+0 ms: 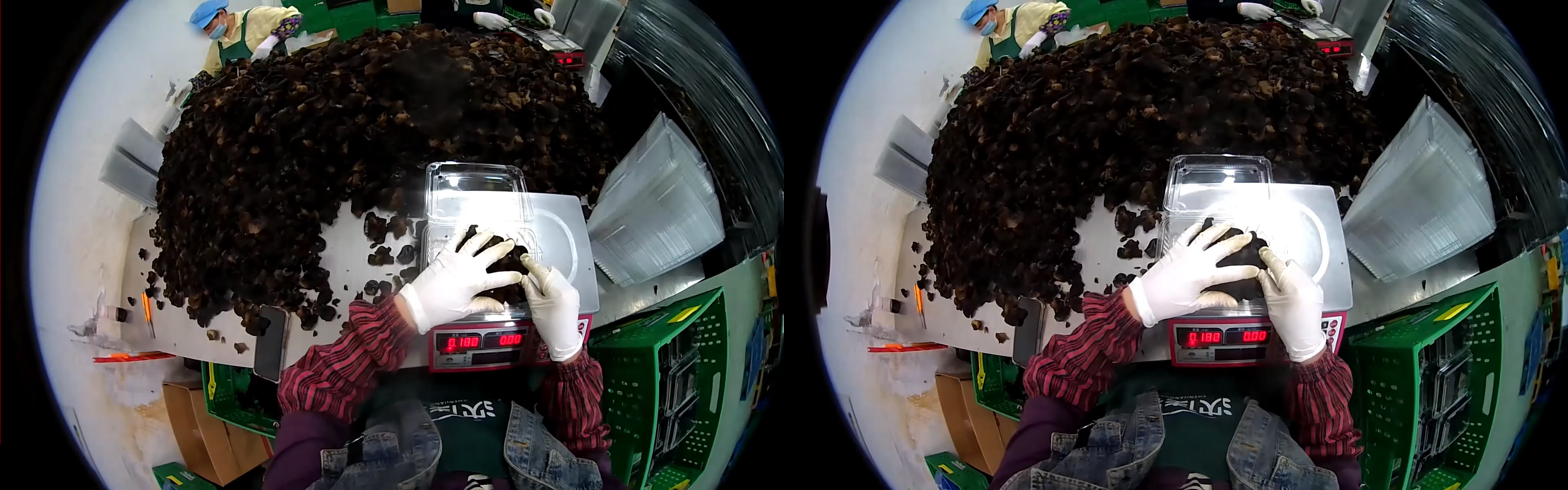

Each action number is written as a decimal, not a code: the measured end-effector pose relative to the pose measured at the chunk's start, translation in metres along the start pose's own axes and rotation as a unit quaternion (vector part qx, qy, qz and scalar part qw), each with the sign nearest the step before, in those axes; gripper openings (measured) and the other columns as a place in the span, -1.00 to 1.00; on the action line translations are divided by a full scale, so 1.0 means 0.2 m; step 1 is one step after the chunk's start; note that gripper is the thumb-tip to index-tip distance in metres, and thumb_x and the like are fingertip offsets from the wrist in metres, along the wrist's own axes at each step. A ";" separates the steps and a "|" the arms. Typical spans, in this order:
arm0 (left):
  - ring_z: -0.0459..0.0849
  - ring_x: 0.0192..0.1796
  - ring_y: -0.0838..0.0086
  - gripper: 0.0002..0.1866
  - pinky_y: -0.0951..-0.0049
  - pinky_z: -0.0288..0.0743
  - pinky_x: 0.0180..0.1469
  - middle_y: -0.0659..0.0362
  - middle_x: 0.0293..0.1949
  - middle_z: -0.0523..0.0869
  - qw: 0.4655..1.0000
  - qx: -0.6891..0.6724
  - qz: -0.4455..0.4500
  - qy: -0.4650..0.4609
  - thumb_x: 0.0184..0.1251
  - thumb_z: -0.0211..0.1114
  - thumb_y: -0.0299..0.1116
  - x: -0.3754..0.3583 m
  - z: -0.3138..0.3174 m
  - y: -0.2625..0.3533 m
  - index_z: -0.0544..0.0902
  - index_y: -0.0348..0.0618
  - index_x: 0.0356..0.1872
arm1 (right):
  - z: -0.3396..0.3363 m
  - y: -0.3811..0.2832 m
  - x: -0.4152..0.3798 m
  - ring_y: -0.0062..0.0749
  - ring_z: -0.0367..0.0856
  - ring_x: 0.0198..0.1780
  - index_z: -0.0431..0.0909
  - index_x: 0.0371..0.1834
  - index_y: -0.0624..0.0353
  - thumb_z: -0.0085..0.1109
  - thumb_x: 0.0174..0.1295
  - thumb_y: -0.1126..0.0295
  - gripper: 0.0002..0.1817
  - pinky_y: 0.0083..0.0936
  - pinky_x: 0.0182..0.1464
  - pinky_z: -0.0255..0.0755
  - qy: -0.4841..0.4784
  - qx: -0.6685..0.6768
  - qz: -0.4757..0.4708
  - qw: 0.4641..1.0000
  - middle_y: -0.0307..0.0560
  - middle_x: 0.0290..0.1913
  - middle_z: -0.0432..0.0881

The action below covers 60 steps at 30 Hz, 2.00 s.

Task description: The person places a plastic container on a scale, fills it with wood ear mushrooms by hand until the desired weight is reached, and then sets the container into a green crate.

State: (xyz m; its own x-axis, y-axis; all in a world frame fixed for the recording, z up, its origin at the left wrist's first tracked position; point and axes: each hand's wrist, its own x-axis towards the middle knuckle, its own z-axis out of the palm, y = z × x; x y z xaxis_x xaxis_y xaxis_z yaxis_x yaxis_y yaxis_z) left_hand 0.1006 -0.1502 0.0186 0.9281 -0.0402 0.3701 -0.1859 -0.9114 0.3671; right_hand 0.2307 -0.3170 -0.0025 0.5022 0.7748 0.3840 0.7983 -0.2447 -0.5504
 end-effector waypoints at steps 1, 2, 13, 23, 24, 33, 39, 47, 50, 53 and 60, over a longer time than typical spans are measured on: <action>0.26 0.40 -0.02 -0.43 -0.03 0.12 0.38 -0.05 0.31 0.40 0.999 -0.035 0.002 0.030 0.05 0.41 -0.03 0.00 -0.04 0.01 0.59 0.10 0.15 | 0.00 0.00 0.01 -0.22 0.65 -0.36 0.61 0.05 0.17 0.23 0.20 0.54 -0.68 -0.42 -0.26 0.51 0.028 0.028 0.002 0.999 0.07 -0.28 0.66; 0.31 0.36 0.00 -0.44 0.01 0.16 0.37 -0.07 0.29 0.41 0.996 -0.072 0.006 0.057 0.08 0.39 -0.05 -0.01 -0.09 0.02 0.60 0.05 0.14 | 0.00 0.00 0.01 -0.26 0.64 -0.39 0.61 0.04 0.18 0.23 0.20 0.53 -0.69 -0.44 -0.27 0.50 0.056 0.056 0.008 0.997 0.06 -0.30 0.67; 0.50 0.14 0.03 -0.61 0.23 0.44 0.15 -0.03 0.16 0.54 0.960 0.112 -0.253 0.039 0.05 0.42 -0.29 -0.67 0.16 -0.62 0.67 -0.02 -0.02 | -0.06 0.19 -0.16 -0.82 0.32 -0.60 0.62 -0.02 0.30 0.12 0.36 0.50 -0.80 -0.77 -0.56 0.23 0.109 0.150 0.195 0.963 -0.31 -0.38 0.58; 0.63 -0.27 0.51 -0.91 0.56 0.48 -0.18 0.18 -0.30 0.69 0.857 -0.118 -0.397 0.308 0.13 0.31 -0.64 -0.80 0.05 -0.58 0.69 -0.29 -0.33 | -0.12 0.06 -0.13 -0.71 0.55 -0.42 0.62 -0.09 0.38 0.17 0.31 0.52 -0.82 -0.72 -0.43 0.45 0.088 0.210 0.261 0.938 -0.11 -0.38 0.68; 0.62 -0.27 0.53 -0.89 0.58 0.47 -0.18 0.22 -0.28 0.69 0.865 -0.138 -0.355 0.327 0.17 0.29 -0.66 -0.75 0.03 -0.57 0.70 -0.27 -0.30 | -0.11 0.05 -0.13 -0.70 0.60 -0.34 0.62 -0.09 0.40 0.16 0.32 0.53 -0.82 -0.73 -0.38 0.49 0.090 0.241 0.262 0.930 -0.10 -0.34 0.68; 0.66 -0.02 0.26 -0.80 0.40 0.50 0.09 0.05 -0.11 0.71 0.976 -0.085 -0.109 0.168 0.18 0.35 -0.52 -0.09 -0.09 -0.14 0.69 -0.28 -0.16 | -0.06 0.01 -0.11 -0.27 0.70 -0.24 0.62 -0.06 0.31 0.19 0.26 0.53 -0.79 -0.49 -0.17 0.54 0.079 0.119 0.097 0.985 0.08 -0.23 0.70; 0.70 -0.02 0.27 -0.78 0.45 0.54 0.05 0.03 -0.09 0.72 0.947 -0.140 -0.167 0.237 0.25 0.26 -0.57 -0.08 -0.04 -0.09 0.68 -0.25 -0.08 | -0.06 -0.05 0.22 -0.36 0.67 -0.31 0.66 -0.09 0.22 0.27 0.16 0.54 -0.77 -0.53 -0.20 0.53 0.080 0.036 -0.097 0.991 -0.02 -0.29 0.70; 0.71 -0.06 0.32 -0.77 0.49 0.56 -0.01 0.07 -0.09 0.72 0.940 -0.084 -0.160 0.288 0.20 0.24 -0.68 -0.11 -0.02 -0.11 0.70 -0.25 -0.14 | 0.08 0.01 0.40 -0.29 0.65 -0.27 0.67 -0.10 0.15 0.19 0.10 0.61 -0.72 -0.50 -0.21 0.52 -0.189 0.148 -0.057 0.969 -0.08 -0.31 0.68; 0.70 -0.03 0.35 -0.75 0.52 0.55 0.01 0.07 -0.05 0.70 0.937 -0.098 -0.167 0.289 0.19 0.27 -0.68 -0.11 -0.04 -0.13 0.71 -0.25 -0.12 | 0.03 0.01 0.38 -0.30 0.66 -0.22 0.67 -0.13 0.18 0.21 0.09 0.63 -0.74 -0.51 -0.17 0.53 -0.092 0.059 -0.182 0.977 -0.10 -0.29 0.69; 0.69 -0.03 0.35 -0.72 0.52 0.54 0.02 0.05 0.00 0.68 0.930 -0.150 -0.168 0.289 0.15 0.34 -0.64 -0.06 -0.07 -0.06 0.69 -0.25 -0.07 | 0.00 -0.01 0.35 -0.31 0.66 -0.19 0.68 -0.18 0.22 0.25 0.03 0.68 -0.73 -0.52 -0.11 0.53 -0.035 0.162 -0.075 0.983 -0.10 -0.25 0.70; 0.67 -0.04 0.45 -0.60 0.50 0.53 0.01 0.10 -0.06 0.67 0.899 -0.295 -0.174 0.273 0.09 0.38 -0.59 0.01 -0.09 0.00 0.66 -0.19 0.02 | -0.11 -0.24 0.43 -0.35 0.68 -0.19 0.63 -0.11 0.26 0.20 0.15 0.60 -0.78 -0.56 -0.12 0.52 -0.105 0.018 -0.042 0.993 -0.03 -0.21 0.69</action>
State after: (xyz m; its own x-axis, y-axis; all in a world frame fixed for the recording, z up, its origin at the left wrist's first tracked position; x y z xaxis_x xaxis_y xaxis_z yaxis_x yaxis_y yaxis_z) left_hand 0.0968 -0.1433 0.0349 0.6968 0.5593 0.4491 -0.2029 -0.4469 0.8713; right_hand 0.2431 -0.2513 0.0720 0.3514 0.8972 0.2677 0.8194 -0.1563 -0.5516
